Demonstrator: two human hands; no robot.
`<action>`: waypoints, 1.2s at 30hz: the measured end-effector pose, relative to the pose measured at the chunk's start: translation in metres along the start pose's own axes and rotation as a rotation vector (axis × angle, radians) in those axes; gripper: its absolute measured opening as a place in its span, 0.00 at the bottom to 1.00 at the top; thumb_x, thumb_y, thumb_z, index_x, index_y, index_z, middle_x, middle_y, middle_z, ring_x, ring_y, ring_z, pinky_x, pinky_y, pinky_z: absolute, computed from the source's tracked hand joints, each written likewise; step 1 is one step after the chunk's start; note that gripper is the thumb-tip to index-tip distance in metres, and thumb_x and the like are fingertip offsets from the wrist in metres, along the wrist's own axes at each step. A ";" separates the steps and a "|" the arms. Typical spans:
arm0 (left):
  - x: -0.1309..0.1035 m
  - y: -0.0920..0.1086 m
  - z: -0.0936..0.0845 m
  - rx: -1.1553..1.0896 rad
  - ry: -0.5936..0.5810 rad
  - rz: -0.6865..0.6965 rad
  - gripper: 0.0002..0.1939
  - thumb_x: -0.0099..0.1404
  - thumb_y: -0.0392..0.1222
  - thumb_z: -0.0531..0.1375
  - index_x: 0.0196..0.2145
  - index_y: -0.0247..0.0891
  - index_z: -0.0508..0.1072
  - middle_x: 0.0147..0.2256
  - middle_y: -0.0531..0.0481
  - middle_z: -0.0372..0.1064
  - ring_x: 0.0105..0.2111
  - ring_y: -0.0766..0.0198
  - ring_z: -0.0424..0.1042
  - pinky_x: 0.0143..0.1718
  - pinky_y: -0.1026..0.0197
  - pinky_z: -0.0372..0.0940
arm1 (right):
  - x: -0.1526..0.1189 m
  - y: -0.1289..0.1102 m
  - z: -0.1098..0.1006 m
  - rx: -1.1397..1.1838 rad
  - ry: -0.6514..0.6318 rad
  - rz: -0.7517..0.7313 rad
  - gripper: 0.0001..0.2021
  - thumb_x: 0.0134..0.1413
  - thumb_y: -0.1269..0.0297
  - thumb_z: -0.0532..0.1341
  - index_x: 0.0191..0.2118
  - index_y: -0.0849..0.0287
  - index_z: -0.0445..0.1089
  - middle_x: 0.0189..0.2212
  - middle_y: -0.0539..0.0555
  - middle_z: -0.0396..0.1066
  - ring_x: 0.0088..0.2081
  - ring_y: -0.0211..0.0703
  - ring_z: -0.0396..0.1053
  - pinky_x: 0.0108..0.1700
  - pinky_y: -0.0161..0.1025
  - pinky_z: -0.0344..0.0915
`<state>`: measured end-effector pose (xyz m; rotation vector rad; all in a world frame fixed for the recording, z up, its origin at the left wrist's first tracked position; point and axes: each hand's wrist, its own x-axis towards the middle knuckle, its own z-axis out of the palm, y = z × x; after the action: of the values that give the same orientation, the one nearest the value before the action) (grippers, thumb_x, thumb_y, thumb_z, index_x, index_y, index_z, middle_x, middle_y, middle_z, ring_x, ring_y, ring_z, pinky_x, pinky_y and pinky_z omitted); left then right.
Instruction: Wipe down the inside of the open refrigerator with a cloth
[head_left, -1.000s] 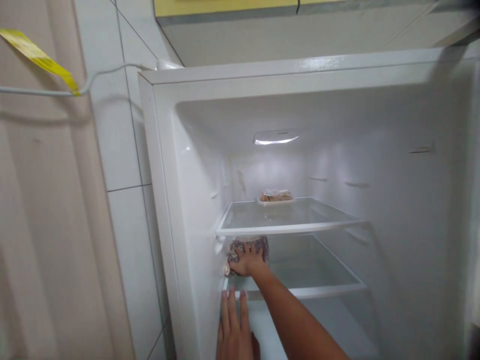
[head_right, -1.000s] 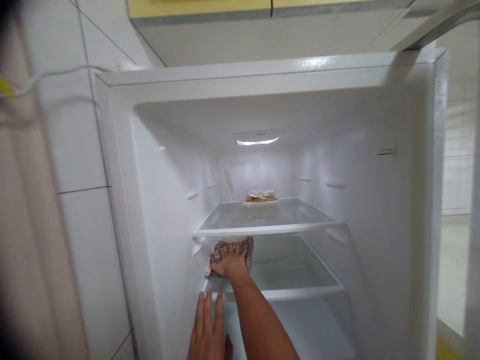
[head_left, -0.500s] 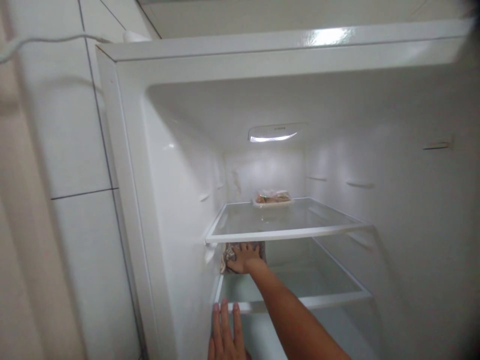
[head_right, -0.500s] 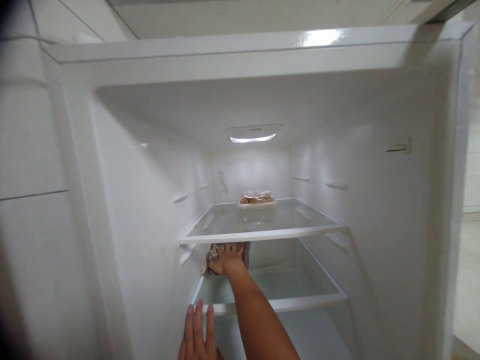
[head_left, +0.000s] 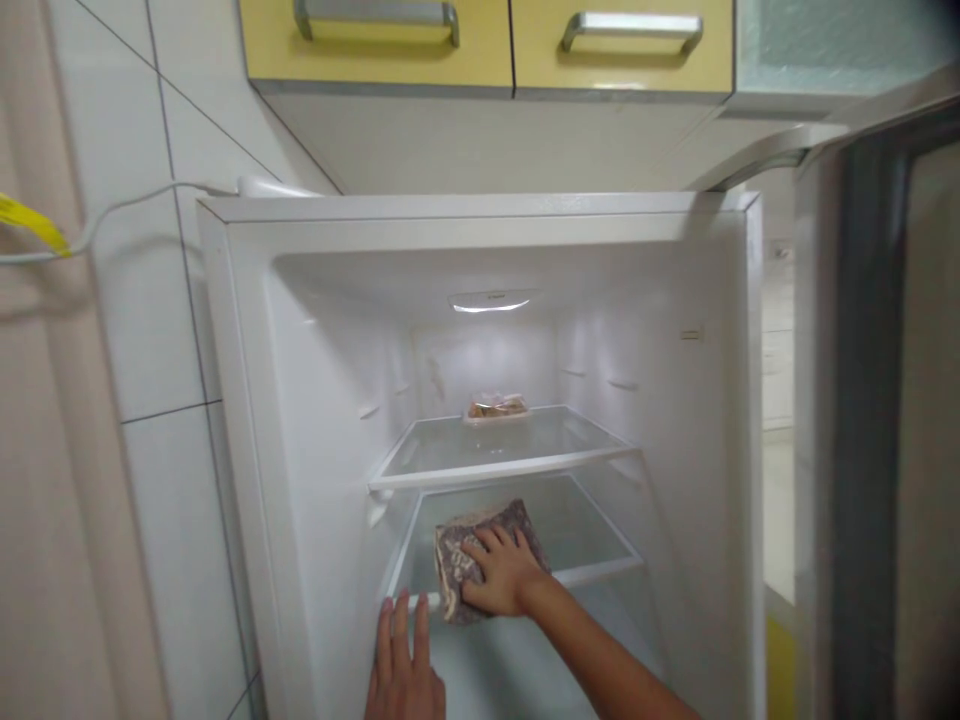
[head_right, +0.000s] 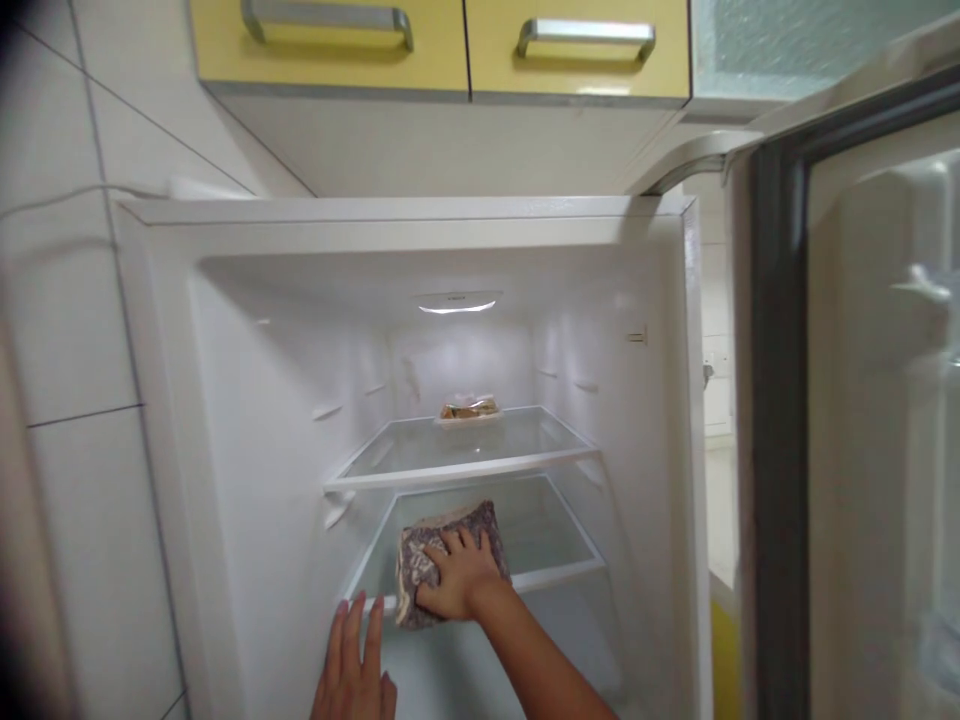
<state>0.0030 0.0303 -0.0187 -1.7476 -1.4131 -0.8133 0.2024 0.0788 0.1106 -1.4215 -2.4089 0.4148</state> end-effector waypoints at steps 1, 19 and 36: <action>0.001 0.000 -0.001 0.000 0.005 0.004 0.48 0.60 0.29 0.55 0.71 0.38 0.33 0.65 0.31 0.53 0.69 0.35 0.48 0.59 0.39 0.68 | -0.007 0.005 -0.002 0.002 0.001 0.013 0.37 0.54 0.41 0.52 0.67 0.49 0.56 0.71 0.61 0.50 0.72 0.67 0.43 0.69 0.72 0.34; 0.007 -0.001 -0.010 -0.004 0.019 0.029 0.49 0.60 0.29 0.56 0.71 0.40 0.31 0.64 0.33 0.55 0.67 0.35 0.52 0.60 0.40 0.68 | -0.098 0.070 -0.034 -0.078 0.105 0.510 0.36 0.55 0.45 0.51 0.69 0.46 0.53 0.74 0.59 0.42 0.73 0.67 0.36 0.70 0.66 0.32; -0.002 -0.008 0.016 0.073 0.027 0.064 0.48 0.60 0.31 0.57 0.71 0.35 0.34 0.62 0.29 0.58 0.69 0.34 0.49 0.54 0.41 0.72 | -0.008 0.106 -0.042 -0.136 0.137 0.563 0.37 0.55 0.39 0.50 0.66 0.51 0.58 0.70 0.70 0.50 0.70 0.75 0.46 0.65 0.73 0.40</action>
<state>-0.0053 0.0435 -0.0275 -1.7110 -1.3450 -0.7395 0.3075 0.1245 0.1052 -2.1124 -1.9316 0.2672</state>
